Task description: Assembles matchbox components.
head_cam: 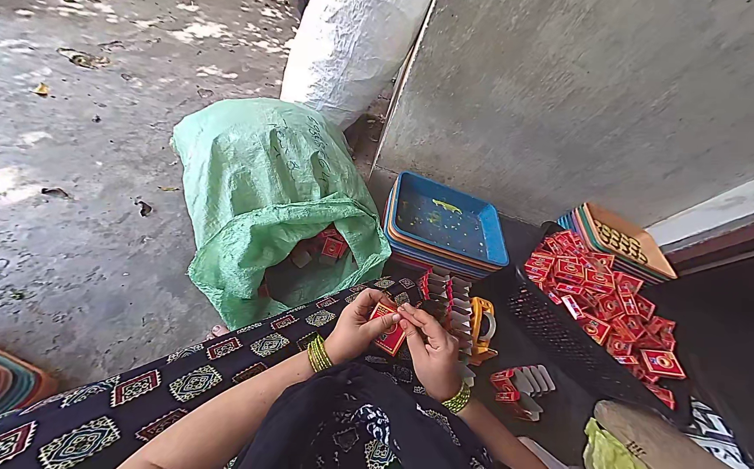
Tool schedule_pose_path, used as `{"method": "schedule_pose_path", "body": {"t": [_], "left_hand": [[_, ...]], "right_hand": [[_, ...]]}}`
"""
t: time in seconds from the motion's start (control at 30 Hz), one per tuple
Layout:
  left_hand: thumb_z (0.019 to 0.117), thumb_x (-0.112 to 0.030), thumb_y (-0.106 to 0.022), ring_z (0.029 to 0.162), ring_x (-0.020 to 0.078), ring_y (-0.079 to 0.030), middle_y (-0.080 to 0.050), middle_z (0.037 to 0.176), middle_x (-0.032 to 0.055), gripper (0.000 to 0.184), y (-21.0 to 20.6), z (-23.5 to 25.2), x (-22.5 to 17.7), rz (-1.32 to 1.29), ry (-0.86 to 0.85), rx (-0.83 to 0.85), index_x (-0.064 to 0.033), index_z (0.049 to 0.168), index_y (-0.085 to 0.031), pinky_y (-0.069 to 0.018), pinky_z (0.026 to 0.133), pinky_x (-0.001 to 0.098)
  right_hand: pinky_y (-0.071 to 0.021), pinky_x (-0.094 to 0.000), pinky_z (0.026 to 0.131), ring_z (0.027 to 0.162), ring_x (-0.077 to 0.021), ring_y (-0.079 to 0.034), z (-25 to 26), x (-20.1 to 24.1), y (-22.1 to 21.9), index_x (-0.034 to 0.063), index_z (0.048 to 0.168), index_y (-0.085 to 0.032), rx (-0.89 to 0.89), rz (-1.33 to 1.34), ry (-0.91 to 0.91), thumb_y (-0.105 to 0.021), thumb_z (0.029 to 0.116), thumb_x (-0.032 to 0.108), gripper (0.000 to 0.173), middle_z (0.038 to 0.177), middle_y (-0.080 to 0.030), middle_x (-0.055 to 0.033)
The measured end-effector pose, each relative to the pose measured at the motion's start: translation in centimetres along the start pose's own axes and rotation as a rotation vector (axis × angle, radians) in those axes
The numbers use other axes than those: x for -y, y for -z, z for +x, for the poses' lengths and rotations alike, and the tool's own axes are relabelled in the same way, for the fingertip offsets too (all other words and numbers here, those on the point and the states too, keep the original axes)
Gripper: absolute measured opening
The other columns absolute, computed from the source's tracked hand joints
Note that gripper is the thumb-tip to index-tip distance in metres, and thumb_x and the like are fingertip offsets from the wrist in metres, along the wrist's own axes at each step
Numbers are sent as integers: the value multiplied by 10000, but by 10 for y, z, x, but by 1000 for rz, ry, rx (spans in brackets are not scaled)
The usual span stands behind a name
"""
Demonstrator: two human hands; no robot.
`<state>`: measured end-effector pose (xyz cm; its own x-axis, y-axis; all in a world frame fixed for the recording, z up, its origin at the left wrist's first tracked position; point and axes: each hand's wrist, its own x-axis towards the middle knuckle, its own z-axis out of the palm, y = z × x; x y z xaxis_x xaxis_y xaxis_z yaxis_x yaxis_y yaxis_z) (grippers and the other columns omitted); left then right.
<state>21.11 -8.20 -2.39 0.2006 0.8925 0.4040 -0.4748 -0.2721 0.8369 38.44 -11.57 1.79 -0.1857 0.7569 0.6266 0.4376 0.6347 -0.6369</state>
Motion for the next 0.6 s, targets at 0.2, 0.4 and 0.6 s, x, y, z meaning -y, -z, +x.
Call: {"method": "schedule_pose_path", "body": {"t": [0.2,0.4,0.6], "left_hand": [[996,-178,-671,840,174,-716,-708,1042,82,247,1,3,0,163,179,53,-28,1169,-579,-631,759,363],[1057,-210,-455,747,98,-686,-709,882,7,196,9,4,3,355,219,-76,-98,1089,-612,-594,691,306],[1064,-194,-381,773,85,-686,-694,913,-2,225,6,3,6,338,233,-118,-109,1116,-583,-597,709,286]], "right_hand": [[-638,-405,905,1103,-221,-721,2,-33,60,-57,1397,-520,110,47,-414,-639,1005,136,452,1294,-687,-152],[-533,-478,982,1097,-253,-697,-50,-139,195,46,1308,-648,151,-624,-1116,-628,994,188,345,1192,-727,-136],[-528,-481,995,1163,-271,-676,-112,-187,204,42,1393,-592,24,-567,-1325,-620,1027,216,406,1281,-699,-138]]}}
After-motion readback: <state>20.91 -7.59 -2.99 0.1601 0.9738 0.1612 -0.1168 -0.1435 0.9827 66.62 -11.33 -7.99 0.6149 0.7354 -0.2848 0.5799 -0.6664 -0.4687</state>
